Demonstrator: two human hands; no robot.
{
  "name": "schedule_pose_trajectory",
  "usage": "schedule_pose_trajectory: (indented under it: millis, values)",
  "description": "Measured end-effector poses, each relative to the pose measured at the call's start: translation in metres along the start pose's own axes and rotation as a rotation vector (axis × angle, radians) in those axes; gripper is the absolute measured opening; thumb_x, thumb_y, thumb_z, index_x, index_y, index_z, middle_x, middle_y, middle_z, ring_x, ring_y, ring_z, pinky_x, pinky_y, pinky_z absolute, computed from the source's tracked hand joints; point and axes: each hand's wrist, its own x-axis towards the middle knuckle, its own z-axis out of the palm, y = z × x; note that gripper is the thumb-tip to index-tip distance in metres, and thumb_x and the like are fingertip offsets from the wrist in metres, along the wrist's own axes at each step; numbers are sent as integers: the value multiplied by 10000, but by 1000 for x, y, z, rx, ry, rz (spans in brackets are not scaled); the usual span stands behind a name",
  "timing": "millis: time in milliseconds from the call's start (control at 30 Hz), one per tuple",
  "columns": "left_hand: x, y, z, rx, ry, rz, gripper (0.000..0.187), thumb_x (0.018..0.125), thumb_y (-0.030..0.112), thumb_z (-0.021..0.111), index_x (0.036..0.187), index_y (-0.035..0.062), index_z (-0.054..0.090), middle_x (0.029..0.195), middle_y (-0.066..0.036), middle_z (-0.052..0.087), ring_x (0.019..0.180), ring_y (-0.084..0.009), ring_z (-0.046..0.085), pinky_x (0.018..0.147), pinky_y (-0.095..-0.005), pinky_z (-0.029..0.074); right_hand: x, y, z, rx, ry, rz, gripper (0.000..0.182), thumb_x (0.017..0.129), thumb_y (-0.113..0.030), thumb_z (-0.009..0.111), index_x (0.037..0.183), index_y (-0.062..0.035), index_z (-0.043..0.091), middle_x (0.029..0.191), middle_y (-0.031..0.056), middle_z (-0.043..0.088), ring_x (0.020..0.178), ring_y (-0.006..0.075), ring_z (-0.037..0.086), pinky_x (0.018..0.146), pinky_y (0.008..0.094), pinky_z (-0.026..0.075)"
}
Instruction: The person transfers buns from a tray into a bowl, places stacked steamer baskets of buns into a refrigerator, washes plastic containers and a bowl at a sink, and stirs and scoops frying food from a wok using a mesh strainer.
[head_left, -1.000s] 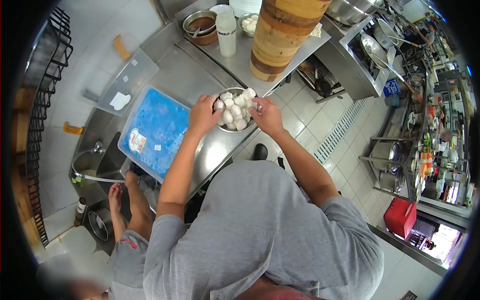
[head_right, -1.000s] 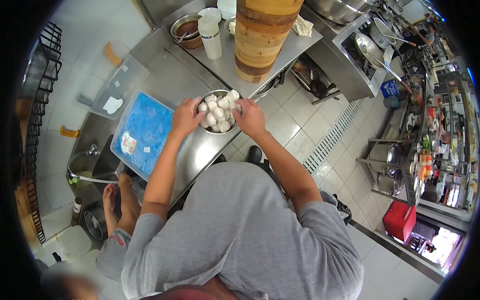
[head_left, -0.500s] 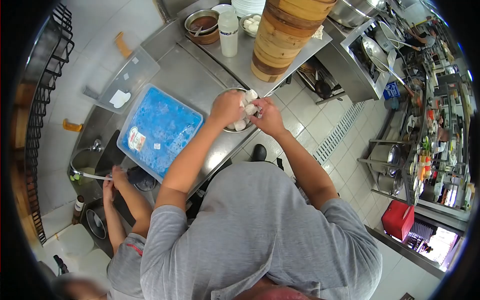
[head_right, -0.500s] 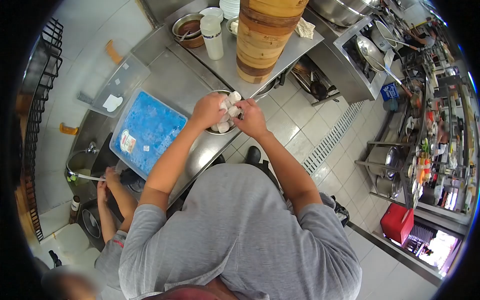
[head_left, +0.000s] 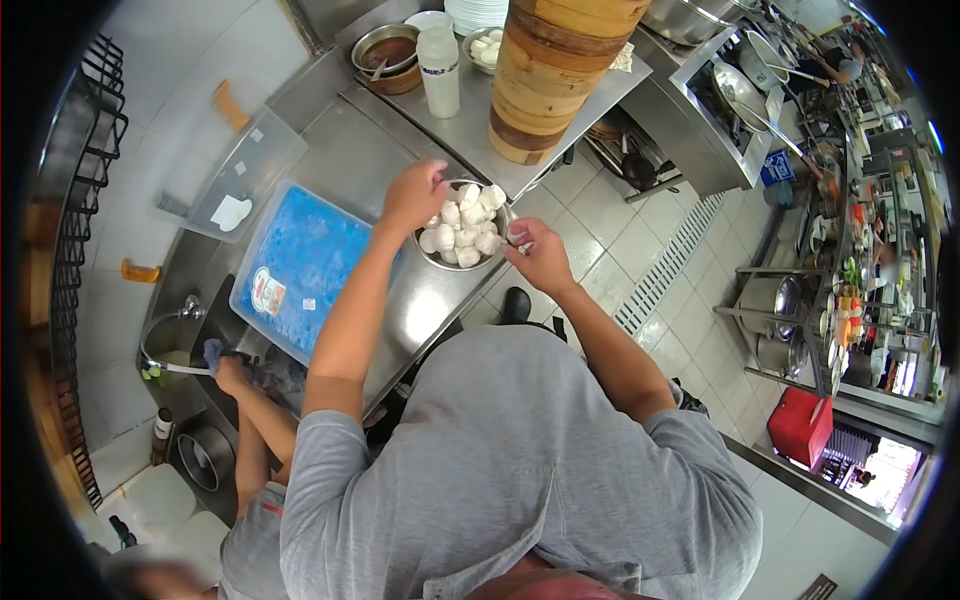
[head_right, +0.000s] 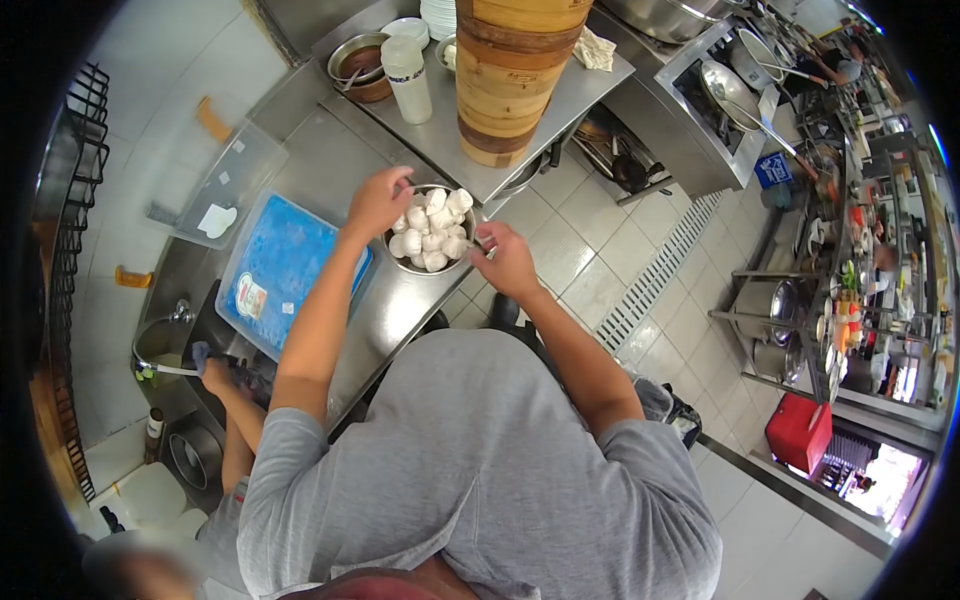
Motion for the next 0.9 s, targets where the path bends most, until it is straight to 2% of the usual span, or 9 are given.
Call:
schedule_pose_trajectory:
  millis: [67,167,300,400,467,500,700,833,900]
  values:
    - [-9,-33,-2,74,42,52,311,859,138,638,1159,59,671,968,-169,690,955,-361,657,843,-454,530,-3,26,7,60,-18,148,263,871,-205,719,1018,6,665,936,130,698,766,212,690,655,337,560]
    - [-19,-81,-4,136,8,-68,335,848,116,634,1170,28,661,1036,-208,691,1013,-374,650,879,-460,523,2,31,10,484,-64,547,295,931,-247,662,1005,38,654,847,111,697,699,192,682,565,316,548]
    - [-29,-76,-5,186,-220,-84,330,833,89,622,1147,-1,670,1076,-240,692,1025,-391,655,898,-451,522,29,33,14,463,-127,522,260,906,-208,642,964,45,658,816,100,674,694,190,676,539,309,543]
    - [-36,-75,2,133,-220,-84,325,823,75,610,1130,-4,680,1010,-245,706,933,-384,685,842,-431,539,43,35,20,269,-372,441,199,855,-137,634,916,51,663,765,96,660,656,190,659,542,314,546]
    - [-32,-82,7,134,-127,-15,326,815,66,603,1123,-2,685,1001,-244,707,904,-381,692,833,-433,543,45,49,27,353,-324,423,169,828,-104,629,887,51,664,752,95,660,636,185,648,552,317,550]
    - [-29,-82,8,169,-85,62,347,837,63,605,1175,13,669,949,-200,726,813,-305,717,767,-406,557,46,45,28,395,-300,413,155,814,-88,626,872,50,664,745,94,660,625,183,642,557,318,552]
    - [-32,-84,-17,-163,-64,-64,406,905,111,642,1302,37,600,880,-107,722,733,-161,688,659,-308,548,10,18,11,622,-146,418,109,817,-64,622,850,32,659,774,87,679,631,176,649,596,321,576]
    - [-10,-44,-31,-410,-130,-51,420,928,160,660,1325,42,596,837,-45,686,751,-121,642,689,-287,531,-16,27,-36,692,41,406,75,820,-66,634,796,4,624,762,64,649,657,160,641,591,337,593]
    - [2,-19,-19,-336,-190,8,440,938,140,655,1351,17,570,828,-25,657,707,-100,584,656,-263,499,-35,16,-76,650,139,409,115,831,-61,611,874,36,654,783,68,656,684,159,646,612,337,606]
